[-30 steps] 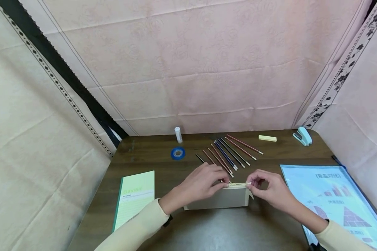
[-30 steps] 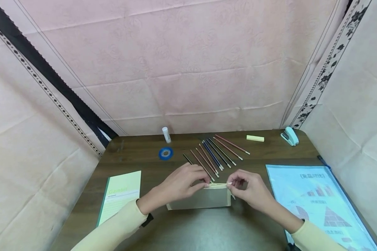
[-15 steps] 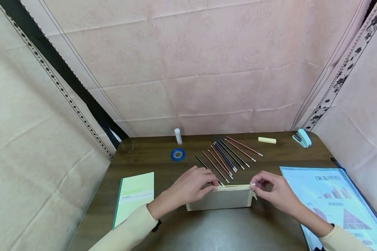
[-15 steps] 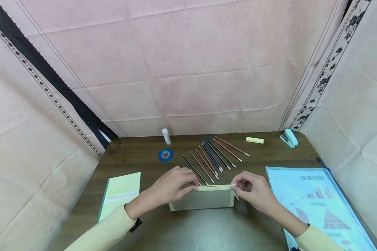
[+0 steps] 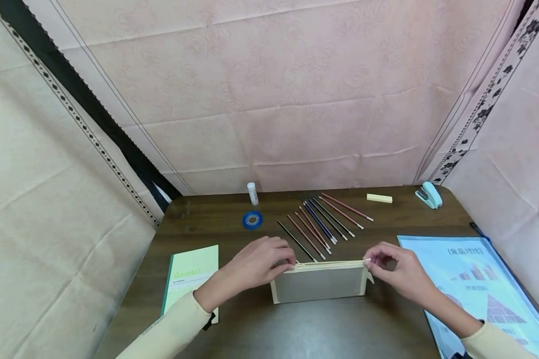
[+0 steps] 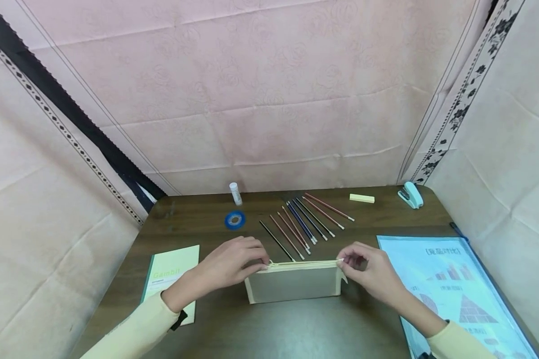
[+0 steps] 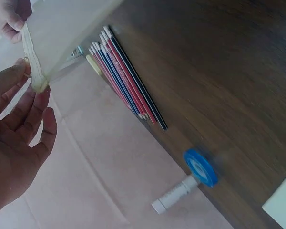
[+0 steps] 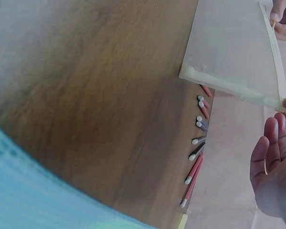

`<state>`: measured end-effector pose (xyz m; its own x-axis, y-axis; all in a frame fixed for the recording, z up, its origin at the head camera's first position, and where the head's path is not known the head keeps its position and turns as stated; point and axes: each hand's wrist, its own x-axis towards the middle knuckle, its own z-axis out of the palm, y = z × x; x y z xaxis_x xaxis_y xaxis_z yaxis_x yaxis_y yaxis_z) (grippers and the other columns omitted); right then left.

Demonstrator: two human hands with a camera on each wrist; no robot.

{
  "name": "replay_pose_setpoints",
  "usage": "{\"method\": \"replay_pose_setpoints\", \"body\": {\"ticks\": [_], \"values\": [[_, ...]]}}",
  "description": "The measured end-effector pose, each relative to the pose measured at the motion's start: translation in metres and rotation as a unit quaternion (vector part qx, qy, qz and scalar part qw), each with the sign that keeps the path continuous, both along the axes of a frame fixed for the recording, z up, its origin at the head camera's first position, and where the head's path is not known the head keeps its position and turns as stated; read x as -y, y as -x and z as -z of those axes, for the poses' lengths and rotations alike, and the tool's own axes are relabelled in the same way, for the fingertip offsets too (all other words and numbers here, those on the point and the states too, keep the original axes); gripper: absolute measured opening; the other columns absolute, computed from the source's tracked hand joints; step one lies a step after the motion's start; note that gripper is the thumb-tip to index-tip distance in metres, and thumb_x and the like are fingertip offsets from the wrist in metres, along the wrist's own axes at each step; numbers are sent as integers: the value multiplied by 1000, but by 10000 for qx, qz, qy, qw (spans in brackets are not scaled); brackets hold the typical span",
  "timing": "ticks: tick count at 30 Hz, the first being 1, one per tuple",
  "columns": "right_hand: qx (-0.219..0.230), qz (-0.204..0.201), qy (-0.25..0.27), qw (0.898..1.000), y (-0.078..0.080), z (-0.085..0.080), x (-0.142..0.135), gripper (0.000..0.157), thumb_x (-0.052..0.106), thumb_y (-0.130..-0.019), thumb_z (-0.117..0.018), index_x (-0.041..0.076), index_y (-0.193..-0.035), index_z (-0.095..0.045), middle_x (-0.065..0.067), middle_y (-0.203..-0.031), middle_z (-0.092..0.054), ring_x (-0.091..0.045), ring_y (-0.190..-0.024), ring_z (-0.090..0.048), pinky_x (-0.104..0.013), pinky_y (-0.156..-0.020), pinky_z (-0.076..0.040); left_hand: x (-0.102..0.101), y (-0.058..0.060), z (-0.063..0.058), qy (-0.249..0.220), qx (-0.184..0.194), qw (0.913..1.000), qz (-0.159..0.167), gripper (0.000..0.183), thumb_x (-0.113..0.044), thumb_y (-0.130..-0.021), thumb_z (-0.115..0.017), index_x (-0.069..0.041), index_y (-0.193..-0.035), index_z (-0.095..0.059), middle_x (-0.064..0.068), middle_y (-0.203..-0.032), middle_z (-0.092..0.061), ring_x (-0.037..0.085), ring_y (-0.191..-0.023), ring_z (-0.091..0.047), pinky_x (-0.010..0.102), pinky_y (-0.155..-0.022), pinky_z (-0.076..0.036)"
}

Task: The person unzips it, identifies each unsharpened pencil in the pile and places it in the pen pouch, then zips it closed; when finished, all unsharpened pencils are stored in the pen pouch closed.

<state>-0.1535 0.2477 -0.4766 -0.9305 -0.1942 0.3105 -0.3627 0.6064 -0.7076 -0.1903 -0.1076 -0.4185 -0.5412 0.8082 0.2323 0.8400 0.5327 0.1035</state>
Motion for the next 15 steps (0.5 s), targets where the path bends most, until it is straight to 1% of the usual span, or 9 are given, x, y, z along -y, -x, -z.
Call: {"method": "replay_pose_setpoints", "body": {"ticks": [4,9,12,15], "values": [[92,107,-11,9999,0,0,-2,13,31,-82,-75,30,-92,-66,12,-80,-62,-5,-69,-56,-21,-60,-53,12,1,-1,-82,-28,9999,-83,7,-35,-92,-64,-31,-96,-67,-18,-95,-64,-1,-87,-55,21,-77,-48],[164,207,-79,9996,-1,2,-5,14,33,-83,-74,32,-93,-65,12,-82,-61,-6,-71,-56,-21,-62,-53,25,2,-1,-116,-108,9994,-307,7,-36,-92,-63,-31,-95,-66,-19,-92,-61,0,-86,-54,22,-79,-49],[119,257,-60,9996,-1,3,-6,14,32,-83,-75,31,-93,-65,12,-82,-61,-6,-71,-56,-21,-61,-53,32,4,-2,-146,-36,9989,-440,7,-36,-93,-61,-30,-96,-64,-20,-91,-59,0,-85,-53,23,-79,-50],[78,263,-31,9996,0,4,-6,14,31,-82,-75,31,-92,-65,12,-81,-61,-6,-70,-55,-21,-61,-52,38,4,-2,-184,130,9979,-601,8,-37,-93,-60,-31,-97,-64,-20,-92,-57,-1,-86,-53,22,-77,-51]]}}
